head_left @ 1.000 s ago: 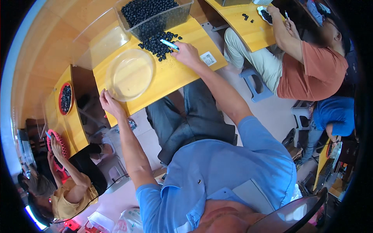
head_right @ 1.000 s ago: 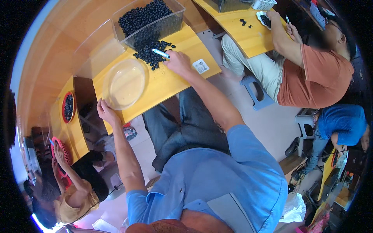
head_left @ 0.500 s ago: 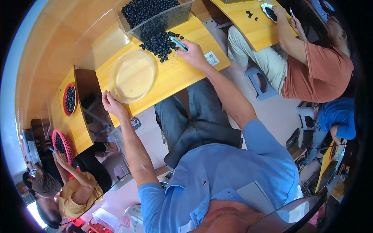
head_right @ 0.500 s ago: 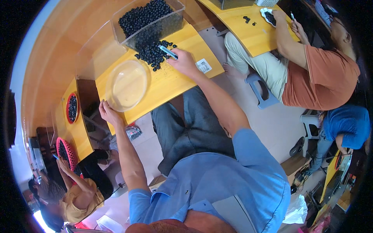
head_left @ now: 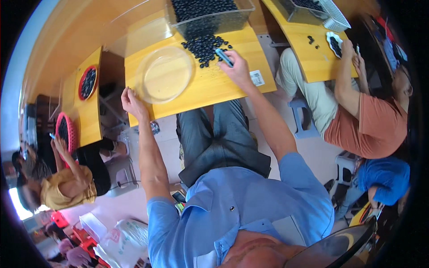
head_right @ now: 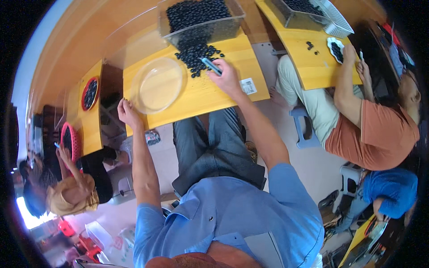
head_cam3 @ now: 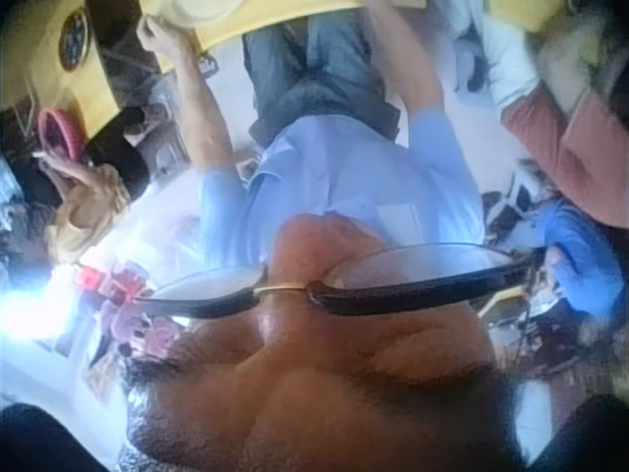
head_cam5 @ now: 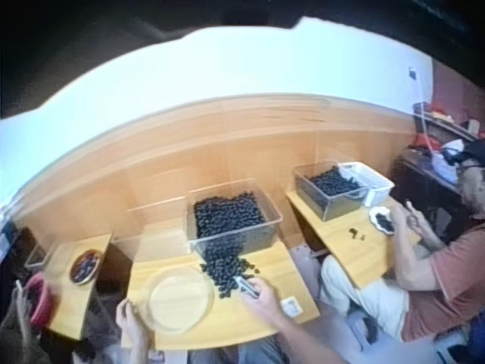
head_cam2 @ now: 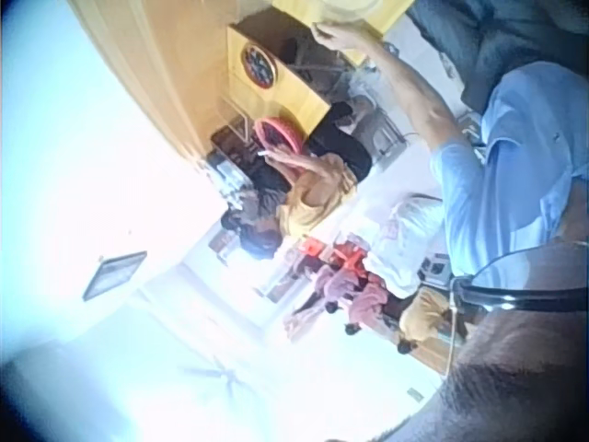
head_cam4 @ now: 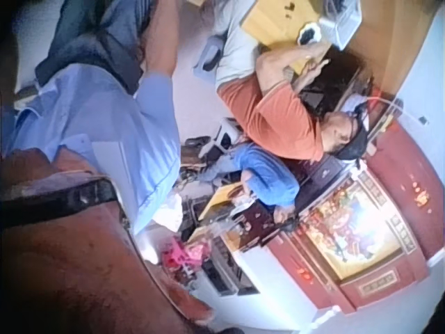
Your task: The person takes off eyeglasses, scoops small black items from a container onto the table, and pierces them individually using a handheld tool before placing them onto a round clear plate.
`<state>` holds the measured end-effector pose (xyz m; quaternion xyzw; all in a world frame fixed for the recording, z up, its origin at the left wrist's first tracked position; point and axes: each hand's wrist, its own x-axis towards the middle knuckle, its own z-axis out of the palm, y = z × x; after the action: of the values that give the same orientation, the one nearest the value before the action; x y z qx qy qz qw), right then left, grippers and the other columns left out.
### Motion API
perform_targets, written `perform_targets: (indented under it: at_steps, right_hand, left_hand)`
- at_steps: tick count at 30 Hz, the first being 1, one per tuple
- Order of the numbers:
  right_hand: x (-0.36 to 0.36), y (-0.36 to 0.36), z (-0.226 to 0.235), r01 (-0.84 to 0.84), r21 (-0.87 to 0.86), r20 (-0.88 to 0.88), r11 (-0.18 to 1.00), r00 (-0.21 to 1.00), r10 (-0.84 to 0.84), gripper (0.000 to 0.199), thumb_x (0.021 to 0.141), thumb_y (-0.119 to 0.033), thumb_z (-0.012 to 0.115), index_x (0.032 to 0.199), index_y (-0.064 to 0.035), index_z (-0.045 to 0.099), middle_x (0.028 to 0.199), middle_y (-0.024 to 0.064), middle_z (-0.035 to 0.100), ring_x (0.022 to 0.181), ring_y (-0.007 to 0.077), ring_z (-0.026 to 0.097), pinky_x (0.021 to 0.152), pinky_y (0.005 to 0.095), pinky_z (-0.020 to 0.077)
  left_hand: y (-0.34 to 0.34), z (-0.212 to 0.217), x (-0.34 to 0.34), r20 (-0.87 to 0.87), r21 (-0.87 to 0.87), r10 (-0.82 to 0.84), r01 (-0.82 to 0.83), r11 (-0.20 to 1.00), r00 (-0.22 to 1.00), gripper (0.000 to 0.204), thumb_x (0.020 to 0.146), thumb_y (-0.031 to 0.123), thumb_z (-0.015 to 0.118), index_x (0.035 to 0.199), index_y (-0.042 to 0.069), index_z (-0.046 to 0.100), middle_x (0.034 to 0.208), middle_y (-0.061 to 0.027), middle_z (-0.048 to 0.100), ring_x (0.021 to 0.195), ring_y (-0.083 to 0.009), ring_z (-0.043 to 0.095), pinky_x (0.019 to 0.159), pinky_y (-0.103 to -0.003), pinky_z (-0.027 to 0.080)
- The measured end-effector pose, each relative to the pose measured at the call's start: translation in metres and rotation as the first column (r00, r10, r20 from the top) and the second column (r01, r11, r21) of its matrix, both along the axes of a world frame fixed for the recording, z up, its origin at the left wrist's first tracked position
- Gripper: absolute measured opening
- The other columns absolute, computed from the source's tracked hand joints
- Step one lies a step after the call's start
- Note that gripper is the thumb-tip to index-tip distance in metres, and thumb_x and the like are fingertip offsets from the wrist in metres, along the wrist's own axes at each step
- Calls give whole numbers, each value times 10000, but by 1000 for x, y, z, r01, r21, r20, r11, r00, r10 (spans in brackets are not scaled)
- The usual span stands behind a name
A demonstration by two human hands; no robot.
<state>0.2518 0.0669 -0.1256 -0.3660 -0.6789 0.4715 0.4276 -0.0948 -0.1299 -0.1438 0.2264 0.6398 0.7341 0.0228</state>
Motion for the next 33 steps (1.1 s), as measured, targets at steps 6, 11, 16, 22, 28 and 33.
perform_targets:
  at_steps: [6,11,16,22,28,33]
  right_hand:
    - [7,7,-13,75,26,-47,997,996,-74,324,884,-98,774,1147,6,619,902,46,716,800,66,623,747,244,506]
    - [3,5,-9,135,134,38,982,989,-141,294,835,-160,793,1041,-25,631,754,64,695,663,135,639,643,322,503]
    - [2,-1,0,106,157,138,982,982,-128,285,833,-168,792,1028,-34,633,751,68,706,660,135,650,638,332,504]
    - [4,-4,-10,158,179,87,971,980,-176,311,830,-173,800,1053,-45,627,758,74,714,659,128,642,629,322,502]
    - [-8,-53,11,67,183,138,981,986,-93,319,829,-146,810,1067,-51,620,728,56,690,623,111,609,604,294,492]
    - [-21,-81,6,-108,207,53,972,994,99,331,830,-107,809,1091,-63,611,715,40,682,606,70,594,575,258,467]
  left_hand:
    - [-10,22,78,-370,-288,-99,-12,958,924,295,935,154,707,1197,25,658,1211,-127,620,1123,-247,581,952,-374,480]
    - [-20,31,108,-742,-555,-449,-80,828,498,337,834,259,802,1136,136,714,1331,-112,566,1338,-342,468,1145,-541,292]
    - [-16,15,74,-726,-564,-435,-99,820,533,293,827,273,814,1078,144,736,1337,-111,569,1341,-339,470,1149,-549,281]
    - [-5,31,87,-684,-495,-418,41,868,598,268,839,181,799,1078,85,724,1278,-154,595,1274,-361,520,1085,-487,393]
    - [6,29,172,-472,-326,-463,339,883,750,296,872,67,778,1155,25,702,1073,-136,688,986,-272,648,891,-375,519]
    - [34,27,194,384,126,-673,686,717,632,212,975,51,689,1166,-41,698,1015,-20,694,857,-65,628,774,-209,504]
